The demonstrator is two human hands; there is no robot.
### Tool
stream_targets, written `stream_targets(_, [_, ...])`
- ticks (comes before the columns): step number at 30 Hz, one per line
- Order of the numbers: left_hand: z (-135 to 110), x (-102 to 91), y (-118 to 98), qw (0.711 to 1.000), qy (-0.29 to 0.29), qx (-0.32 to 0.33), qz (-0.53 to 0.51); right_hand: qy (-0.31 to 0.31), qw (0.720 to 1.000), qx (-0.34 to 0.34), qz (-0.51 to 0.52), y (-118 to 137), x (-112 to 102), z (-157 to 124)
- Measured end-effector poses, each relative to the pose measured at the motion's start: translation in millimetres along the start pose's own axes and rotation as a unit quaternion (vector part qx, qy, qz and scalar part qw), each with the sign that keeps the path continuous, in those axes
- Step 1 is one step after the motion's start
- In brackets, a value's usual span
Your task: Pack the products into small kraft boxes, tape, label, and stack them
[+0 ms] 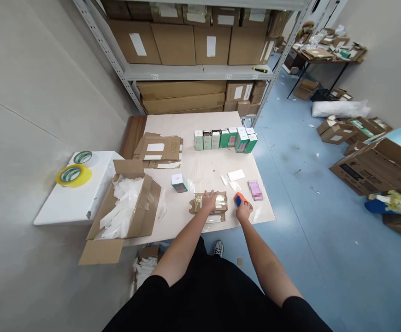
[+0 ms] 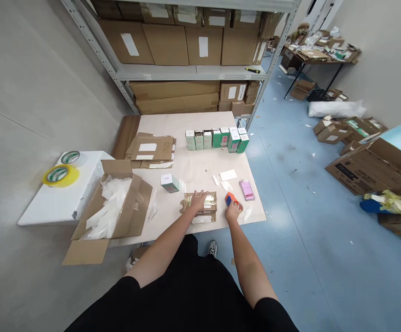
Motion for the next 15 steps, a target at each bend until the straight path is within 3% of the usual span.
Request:
stream_targets(2, [-1.3,-1.3,-0.6,1.0,0.001,-0.002,-0.003,0.055,0.998,-0.029,0.016,-7.8,5.3,-1.0])
stream_targets(4, [-2.8,-3.8,-2.2,1.0,-0.001,-0.002,0.006,0.06,0.997,-0.041,0.039,-6.0,3.2,-1.7])
stream_targets(7, [-7.0,-10.3,-1.8,1.0,0.0,0.008,0.019,0.037,0.991,-0.044,0.117,15.2,-8.8,-2.3])
stream_targets(9, [-13.0,-15.6,3.5,0.999,-0.003,0.032,0.005,0.058,0.978,-0.081,0.184,36.0,-16.4,-1.9])
stream_targets(12, [-27.2,-21.9,22.1,0.994,-0.094,0.037,-0.033,0.072,0.965,-0.099,0.231,60.8,-20.2,0.1])
stream_targets(15, [-42.8,-20.0,49.7,0.971,-0.213,-0.077,-0.079,0.078,0.965,-0.077,0.239,71.4,-15.5,1.9])
Point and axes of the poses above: each hand's wrist, its own z-axis towards the middle knuckle, its own x-axis out of the palm, y = z × x, the point moved 1 cm from there along z, towards the middle knuckle, and after that the axes turned 7 degrees about -z, right-handed, at the moved point
